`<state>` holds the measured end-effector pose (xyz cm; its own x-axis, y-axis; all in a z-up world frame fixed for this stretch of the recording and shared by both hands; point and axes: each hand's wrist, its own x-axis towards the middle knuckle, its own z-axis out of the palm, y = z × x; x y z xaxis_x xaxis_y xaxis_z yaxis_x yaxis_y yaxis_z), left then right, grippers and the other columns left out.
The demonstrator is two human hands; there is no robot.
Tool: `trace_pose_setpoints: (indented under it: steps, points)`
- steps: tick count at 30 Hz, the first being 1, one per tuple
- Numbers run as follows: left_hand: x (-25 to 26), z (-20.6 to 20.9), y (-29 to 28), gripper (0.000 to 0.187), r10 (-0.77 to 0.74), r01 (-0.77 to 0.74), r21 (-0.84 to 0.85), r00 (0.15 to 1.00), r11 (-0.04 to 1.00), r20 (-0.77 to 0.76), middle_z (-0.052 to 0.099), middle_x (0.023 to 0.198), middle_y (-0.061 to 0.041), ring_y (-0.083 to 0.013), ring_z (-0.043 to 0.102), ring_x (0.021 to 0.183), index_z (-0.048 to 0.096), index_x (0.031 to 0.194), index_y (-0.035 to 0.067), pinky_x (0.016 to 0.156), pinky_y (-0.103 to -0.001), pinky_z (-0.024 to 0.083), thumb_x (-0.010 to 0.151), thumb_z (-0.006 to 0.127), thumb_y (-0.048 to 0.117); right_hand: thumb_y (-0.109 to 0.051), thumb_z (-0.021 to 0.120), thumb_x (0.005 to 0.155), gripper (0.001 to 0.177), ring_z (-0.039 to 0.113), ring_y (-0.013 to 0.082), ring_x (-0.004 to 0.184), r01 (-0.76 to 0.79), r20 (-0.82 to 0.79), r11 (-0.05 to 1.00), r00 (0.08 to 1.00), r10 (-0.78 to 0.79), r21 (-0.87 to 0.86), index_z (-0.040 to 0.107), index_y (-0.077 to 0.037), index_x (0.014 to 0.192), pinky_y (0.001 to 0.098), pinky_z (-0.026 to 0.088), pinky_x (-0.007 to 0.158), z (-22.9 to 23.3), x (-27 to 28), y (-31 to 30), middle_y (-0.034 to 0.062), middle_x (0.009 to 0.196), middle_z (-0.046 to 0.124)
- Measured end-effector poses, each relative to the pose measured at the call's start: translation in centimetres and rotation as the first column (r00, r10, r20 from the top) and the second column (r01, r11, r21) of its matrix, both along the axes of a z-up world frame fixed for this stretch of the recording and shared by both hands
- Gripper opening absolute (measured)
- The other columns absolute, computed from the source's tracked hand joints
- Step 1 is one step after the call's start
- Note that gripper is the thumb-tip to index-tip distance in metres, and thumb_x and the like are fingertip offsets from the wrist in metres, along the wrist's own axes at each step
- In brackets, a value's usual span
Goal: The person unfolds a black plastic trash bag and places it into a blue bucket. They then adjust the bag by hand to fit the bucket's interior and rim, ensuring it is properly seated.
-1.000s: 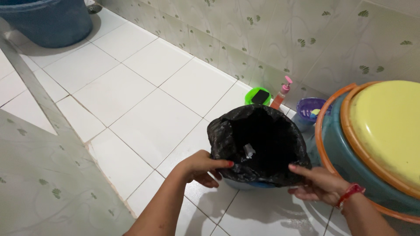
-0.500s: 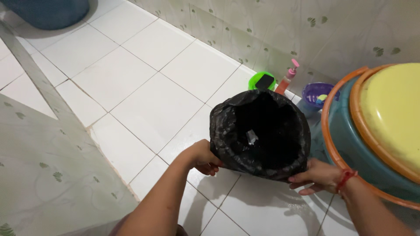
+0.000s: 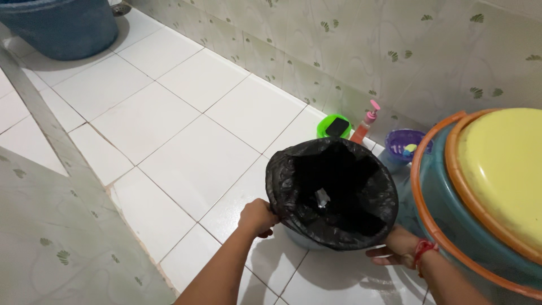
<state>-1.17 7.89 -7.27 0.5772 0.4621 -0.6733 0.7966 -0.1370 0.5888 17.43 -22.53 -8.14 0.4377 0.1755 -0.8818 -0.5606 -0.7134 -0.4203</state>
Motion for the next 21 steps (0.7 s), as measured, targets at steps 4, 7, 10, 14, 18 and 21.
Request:
trace_pose_setpoints:
  steps: [4, 7, 10, 14, 18, 21]
  points:
    - [0.3, -2.1, -0.3, 0.031, -0.019, 0.019, 0.081, 1.000, 0.996, -0.007, 0.080, 0.084, -0.017, -0.0251, 0.076, 0.066, 0.077, 0.093, 0.005, 0.066, -0.033, 0.062, 0.093, 0.068, 0.034, -0.037, 0.052, 0.100, 0.039, 0.072, 0.0312, 0.109, 0.074, 0.042, 0.997, 0.996, -0.073, -0.031, 0.054, -0.021, 0.135, 0.0426, 0.062, 0.078, -1.9, 0.5, -0.3, 0.0091, 0.130, 0.070]
    - [1.8, -3.8, 0.5, 0.033, 0.096, -0.257, 0.451, 0.932, 0.854, 0.350, 0.076, 0.094, -0.018, -0.0342, 0.070, 0.090, 0.074, 0.108, 0.009, 0.077, -0.045, 0.055, 0.076, 0.070, 0.016, -0.030, 0.053, 0.100, 0.034, 0.070, 0.0287, 0.102, 0.180, 0.087, 0.982, 0.979, -0.184, 0.055, 0.064, -0.009, 0.125, 0.0448, 0.059, 0.080, -3.7, 2.0, -0.9, 0.0131, 0.118, 0.073]
    - [2.9, -1.6, 1.8, 0.028, 0.260, -0.529, 0.437, 0.802, 0.727, 0.538, 0.075, 0.103, -0.016, -0.0329, 0.070, 0.099, 0.072, 0.113, 0.007, 0.088, -0.045, 0.053, 0.094, 0.061, 0.024, -0.029, 0.053, 0.104, 0.028, 0.062, 0.0227, 0.096, 0.319, 0.159, 0.927, 0.923, -0.352, 0.200, 0.066, -0.008, 0.117, 0.0424, 0.053, 0.082, -3.6, 2.9, -1.6, 0.0098, 0.109, 0.069]
    - [2.6, 3.3, 0.6, 0.038, 0.327, -0.503, 0.129, 0.715, 0.855, 0.618, 0.076, 0.106, -0.015, -0.0322, 0.074, 0.096, 0.071, 0.114, 0.008, 0.087, -0.041, 0.056, 0.098, 0.055, 0.039, -0.035, 0.048, 0.107, 0.027, 0.056, 0.0230, 0.092, 0.540, 0.082, 0.665, 0.741, -0.666, 0.516, 0.064, -0.016, 0.118, 0.0413, 0.046, 0.084, -2.4, 3.0, -1.4, 0.0077, 0.103, 0.063]
    - [3.0, 4.6, -1.6, 0.045, 0.129, -0.304, 0.205, 0.794, 0.930, 0.594, 0.073, 0.114, -0.020, -0.0347, 0.069, 0.106, 0.069, 0.121, 0.007, 0.093, -0.041, 0.052, 0.099, 0.057, 0.044, -0.022, 0.060, 0.106, 0.034, 0.056, 0.0200, 0.103, 0.111, 0.615, 0.906, 0.700, -0.363, 0.408, 0.069, 0.006, 0.123, 0.0362, 0.042, 0.096, 0.4, 1.7, -1.0, 0.0106, 0.117, 0.068]
    - [2.9, 4.1, -2.0, 0.055, 0.064, -0.209, 0.217, 0.845, 0.954, 0.530, 0.070, 0.120, -0.023, -0.0366, 0.066, 0.111, 0.056, 0.138, 0.009, 0.096, -0.042, 0.051, 0.095, 0.060, 0.043, -0.010, 0.060, 0.094, 0.040, 0.065, 0.0159, 0.111, 0.015, 0.525, 0.877, 0.796, -0.301, 0.481, 0.059, -0.001, 0.133, 0.0319, 0.045, 0.099, 1.9, 0.2, 0.6, 0.0078, 0.121, 0.072]
